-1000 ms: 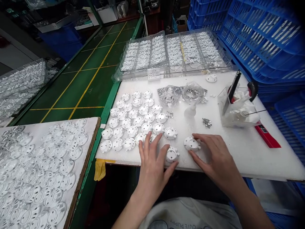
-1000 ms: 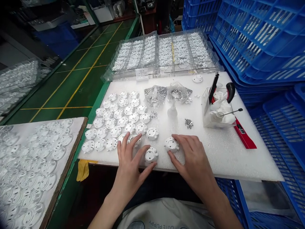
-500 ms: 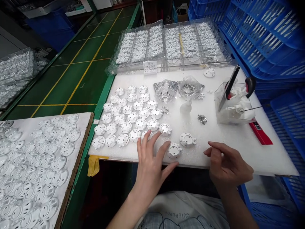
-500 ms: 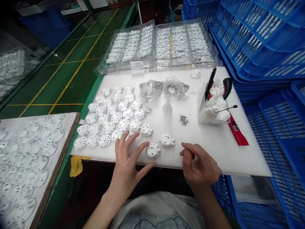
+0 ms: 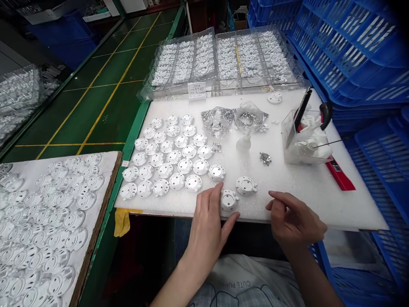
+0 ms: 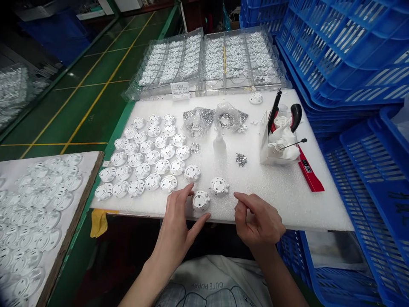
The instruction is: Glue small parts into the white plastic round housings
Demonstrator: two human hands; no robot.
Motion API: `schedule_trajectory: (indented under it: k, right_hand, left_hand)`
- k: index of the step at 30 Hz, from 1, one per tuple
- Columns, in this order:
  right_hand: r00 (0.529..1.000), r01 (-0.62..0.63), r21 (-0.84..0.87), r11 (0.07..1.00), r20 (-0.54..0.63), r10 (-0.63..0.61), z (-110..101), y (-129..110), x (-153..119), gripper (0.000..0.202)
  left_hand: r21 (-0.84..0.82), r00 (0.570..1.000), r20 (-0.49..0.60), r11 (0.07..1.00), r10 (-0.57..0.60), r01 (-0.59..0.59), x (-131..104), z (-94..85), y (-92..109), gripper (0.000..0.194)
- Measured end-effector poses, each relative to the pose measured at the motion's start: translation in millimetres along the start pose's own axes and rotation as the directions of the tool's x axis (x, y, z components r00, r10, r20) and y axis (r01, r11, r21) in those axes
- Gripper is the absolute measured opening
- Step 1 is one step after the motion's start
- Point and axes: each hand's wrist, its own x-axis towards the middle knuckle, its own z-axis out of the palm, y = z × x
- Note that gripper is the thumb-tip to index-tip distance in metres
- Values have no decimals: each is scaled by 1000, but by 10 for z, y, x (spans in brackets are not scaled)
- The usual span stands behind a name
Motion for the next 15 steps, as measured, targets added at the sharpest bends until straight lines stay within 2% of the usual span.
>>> schedule_trajectory:
  k: [6,10,15]
  right_hand:
    - [1000,-14,-73,997,-1,14,-16,-15,-10,34]
    - [999,45,-75,996,6,-44,-10,-4,12,33]
    - [994,103,-62,993,-29,-105,12,28,17,32]
  left_hand:
    - [-22,1000,8,1000,6,-6,63,-2,31,55]
    - [-26,1000,-2,1000,14,-14,83,18,63,53]
    - [9,999,2,999,44,-44,136,141,113,56]
